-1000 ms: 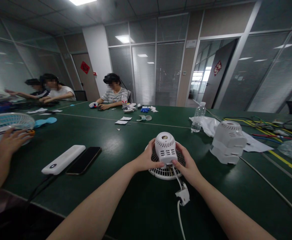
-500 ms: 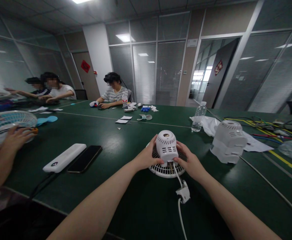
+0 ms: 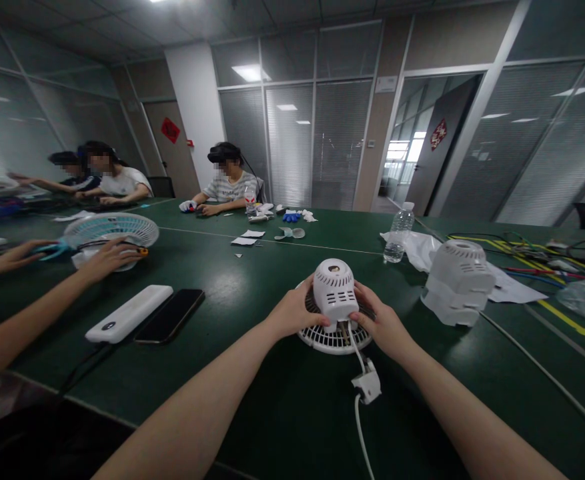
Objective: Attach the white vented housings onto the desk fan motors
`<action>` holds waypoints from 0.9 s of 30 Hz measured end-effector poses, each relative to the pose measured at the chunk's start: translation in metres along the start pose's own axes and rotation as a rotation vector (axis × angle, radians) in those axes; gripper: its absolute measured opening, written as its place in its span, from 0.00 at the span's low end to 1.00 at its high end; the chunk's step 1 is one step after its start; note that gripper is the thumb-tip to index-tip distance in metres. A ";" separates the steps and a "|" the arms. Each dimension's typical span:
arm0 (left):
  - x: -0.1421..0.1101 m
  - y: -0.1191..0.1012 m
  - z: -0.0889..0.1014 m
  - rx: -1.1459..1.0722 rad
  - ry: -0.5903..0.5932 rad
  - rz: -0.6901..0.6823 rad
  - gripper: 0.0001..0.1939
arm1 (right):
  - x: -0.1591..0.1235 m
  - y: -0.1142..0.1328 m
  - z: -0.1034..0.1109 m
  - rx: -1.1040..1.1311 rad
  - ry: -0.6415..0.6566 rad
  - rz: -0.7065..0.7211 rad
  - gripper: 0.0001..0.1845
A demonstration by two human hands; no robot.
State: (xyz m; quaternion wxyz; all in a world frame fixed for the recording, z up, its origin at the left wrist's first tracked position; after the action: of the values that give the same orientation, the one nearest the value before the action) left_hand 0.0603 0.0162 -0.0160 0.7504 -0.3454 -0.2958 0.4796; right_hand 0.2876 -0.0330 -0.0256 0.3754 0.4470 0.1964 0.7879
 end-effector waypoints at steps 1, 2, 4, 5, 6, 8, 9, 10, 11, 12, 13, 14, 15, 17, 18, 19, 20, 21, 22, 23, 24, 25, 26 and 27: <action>0.000 0.000 0.000 -0.001 -0.008 0.001 0.52 | 0.000 -0.001 0.000 -0.003 -0.007 0.006 0.35; 0.000 0.000 0.000 -0.001 -0.016 0.004 0.50 | 0.000 -0.002 -0.001 -0.002 -0.011 0.013 0.35; 0.000 0.001 0.000 0.003 -0.018 0.010 0.48 | 0.000 -0.003 -0.002 0.007 -0.017 0.030 0.35; 0.000 0.001 0.000 0.006 -0.014 0.011 0.47 | 0.000 -0.004 -0.002 0.011 -0.019 0.038 0.35; 0.000 0.002 0.000 0.007 -0.008 0.009 0.46 | 0.000 -0.004 -0.002 0.010 -0.019 0.046 0.35; 0.001 0.003 0.000 -0.003 0.008 0.004 0.46 | -0.001 -0.005 -0.001 0.002 -0.016 0.056 0.35; 0.001 0.004 0.000 -0.011 0.019 0.005 0.46 | -0.002 -0.005 -0.001 -0.003 -0.013 0.060 0.35; 0.001 0.005 0.000 -0.022 0.028 0.008 0.46 | -0.002 -0.005 0.000 -0.006 -0.007 0.062 0.35; 0.002 0.005 0.000 -0.032 0.040 0.012 0.46 | -0.003 -0.004 0.002 -0.006 0.003 0.063 0.35; 0.002 0.006 0.001 -0.041 0.051 0.015 0.47 | -0.003 -0.004 0.003 -0.006 0.015 0.063 0.35; 0.002 0.006 0.001 -0.048 0.064 0.016 0.47 | -0.004 -0.004 0.005 -0.004 0.028 0.065 0.35; 0.002 0.007 0.002 -0.053 0.077 0.013 0.47 | -0.004 -0.004 0.006 -0.003 0.041 0.066 0.35; 0.002 0.007 0.002 -0.057 0.094 0.008 0.47 | -0.004 -0.003 0.008 -0.001 0.053 0.068 0.34; 0.003 0.007 0.003 -0.063 0.124 -0.007 0.47 | -0.004 -0.002 0.012 0.000 0.072 0.074 0.34; 0.003 0.008 0.004 -0.069 0.134 -0.015 0.47 | -0.004 -0.002 0.013 -0.002 0.078 0.077 0.33; 0.003 0.008 0.004 -0.077 0.143 -0.022 0.47 | -0.003 -0.001 0.015 -0.005 0.085 0.080 0.33; 0.003 0.009 0.004 -0.087 0.149 -0.030 0.47 | -0.003 -0.001 0.016 -0.013 0.093 0.081 0.33; 0.004 0.009 0.005 -0.098 0.156 -0.038 0.47 | -0.003 0.000 0.016 -0.024 0.099 0.080 0.32; 0.004 0.009 0.004 -0.111 0.166 -0.047 0.47 | -0.002 0.001 0.016 -0.037 0.101 0.077 0.32; 0.003 0.009 0.004 -0.125 0.178 -0.054 0.47 | -0.002 0.001 0.016 -0.050 0.102 0.071 0.32; 0.003 0.009 0.004 -0.136 0.189 -0.060 0.48 | -0.002 0.002 0.016 -0.062 0.100 0.064 0.32; 0.003 0.009 0.004 -0.146 0.195 -0.065 0.48 | -0.001 0.002 0.016 -0.071 0.095 0.056 0.32; 0.002 0.008 0.004 -0.152 0.198 -0.069 0.49 | -0.001 0.003 0.016 -0.079 0.091 0.049 0.33; 0.001 0.007 0.003 -0.155 0.198 -0.070 0.49 | 0.000 0.004 0.015 -0.086 0.087 0.043 0.33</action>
State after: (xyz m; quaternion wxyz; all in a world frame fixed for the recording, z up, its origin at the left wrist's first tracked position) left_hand 0.0546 0.0205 -0.0199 0.7634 -0.4375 -0.2684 0.3922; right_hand 0.2989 -0.0364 -0.0153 0.3683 0.3998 0.1687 0.8222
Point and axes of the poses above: each hand's wrist, its own x-axis towards the middle knuckle, its own z-axis out of the back of the hand, y = z × x, the point moved 1 cm from there along x, towards the middle knuckle, and after that the axes turned 15 degrees about z, right-handed, at the moved point
